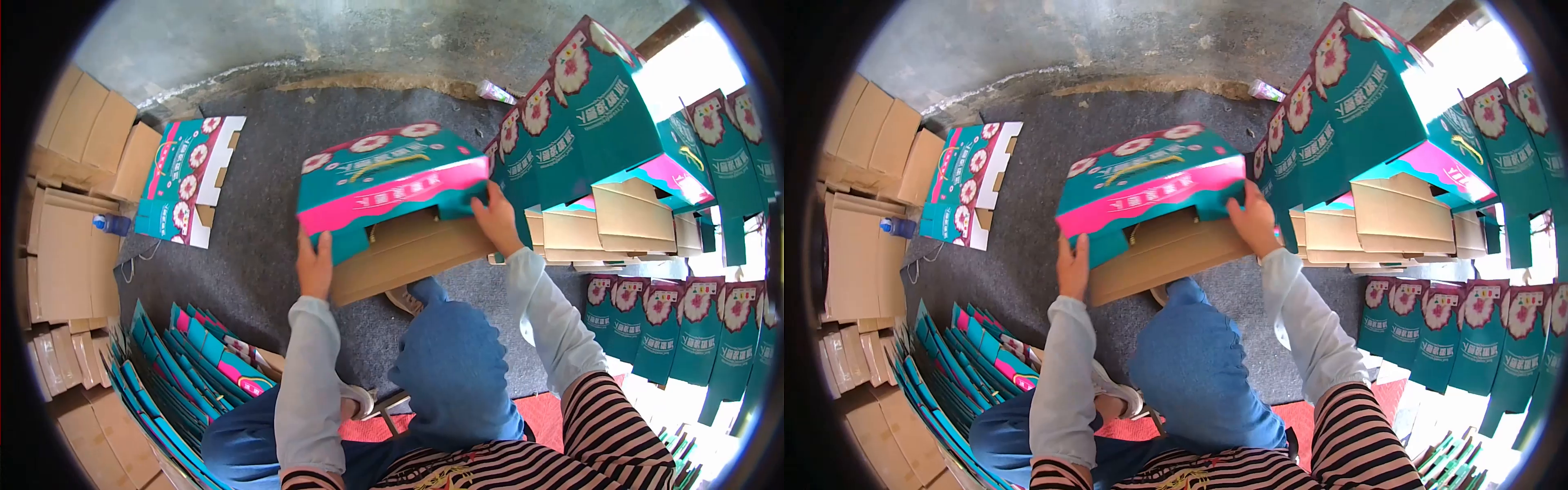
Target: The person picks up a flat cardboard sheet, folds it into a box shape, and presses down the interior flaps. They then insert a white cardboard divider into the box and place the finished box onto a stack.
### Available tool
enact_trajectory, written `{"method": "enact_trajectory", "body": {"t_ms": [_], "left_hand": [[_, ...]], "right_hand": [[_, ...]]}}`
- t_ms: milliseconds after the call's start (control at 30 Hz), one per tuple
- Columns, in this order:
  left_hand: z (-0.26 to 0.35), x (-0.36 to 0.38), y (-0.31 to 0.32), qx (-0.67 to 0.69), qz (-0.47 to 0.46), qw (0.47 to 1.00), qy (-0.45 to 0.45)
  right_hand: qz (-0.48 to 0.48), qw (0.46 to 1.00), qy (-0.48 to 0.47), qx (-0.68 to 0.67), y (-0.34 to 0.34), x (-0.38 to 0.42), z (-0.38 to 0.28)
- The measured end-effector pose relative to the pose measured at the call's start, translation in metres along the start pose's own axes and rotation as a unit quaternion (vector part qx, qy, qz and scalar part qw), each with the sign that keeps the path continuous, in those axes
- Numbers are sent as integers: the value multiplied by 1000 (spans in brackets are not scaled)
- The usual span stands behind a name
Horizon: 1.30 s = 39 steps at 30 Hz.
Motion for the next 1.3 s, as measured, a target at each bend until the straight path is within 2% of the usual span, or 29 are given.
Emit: {"method": "enact_trajectory", "body": {"t_ms": [133,200,267,300,333,400,467,500,533,600,633,667,700,733,767,800,833,900,933,967,1067,1133,1167,1233,1300], "left_hand": [[42,14,-60,40,63,996,41],[50,13,-89,36,83,995,42],[88,23,-95,148,78,985,40],[110,29,-99,202,75,976,36],[140,37,-99,206,80,973,71],[201,57,-88,211,97,962,141],[251,70,-65,221,71,951,205],[284,79,-47,194,49,943,265],[318,91,-25,165,28,931,324],[379,120,25,212,-52,888,405],[403,137,50,289,-107,851,425],[413,135,77,226,-104,846,471],[423,138,100,243,-128,841,466],[422,128,132,209,-168,872,410],[428,130,147,208,-145,865,434],[435,134,159,205,-121,858,455],[443,137,166,180,-100,861,465],[459,144,178,148,-77,861,481],[464,148,185,139,-88,862,479],[465,150,194,132,-106,862,478],[468,152,216,117,-131,864,472],[475,153,223,103,-130,866,471],[477,156,226,98,-149,870,459],[478,158,241,90,-146,872,459],[481,160,252,77,-121,879,455]], "right_hand": [[22,994,-103,-1,-21,-29,-105],[69,988,-140,-4,-52,-36,-153],[91,984,-155,-7,-97,-39,-193],[133,973,-189,-2,-129,-35,-211],[173,959,-225,3,-161,-29,-230],[208,952,-223,17,-230,-13,-249],[261,941,-217,1,-293,4,-241],[271,945,-182,-4,-323,8,-225],[279,939,-197,-25,-356,11,-218],[301,925,-191,-128,-414,13,-175],[308,925,-188,-117,-441,13,-154],[333,917,-200,-86,-466,13,-138],[330,926,-166,-70,-483,11,-116],[328,934,-132,-53,-500,10,-92],[327,938,-113,-12,-514,3,-58],[323,942,-91,27,-521,-4,-24],[318,947,-28,38,-524,-5,3],[338,939,-57,-31,-530,-5,30],[346,933,-70,-68,-532,-5,35],[395,916,-32,-69,-539,3,49],[393,918,-27,-47,-539,7,32],[399,902,-125,111,-540,12,-7],[445,849,-169,229,-523,30,-78],[432,839,-217,252,-498,39,-162],[391,845,-250,267,-476,32,-208]]}}
Point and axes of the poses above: each hand's wrist, its own x-axis away from the middle knuckle, its own y-axis out of the palm, z = x × y, the point moved 10 cm from there along -x, towards the middle knuckle, and after that the axes turned 3 degrees about -y, right-handed, at the moved point
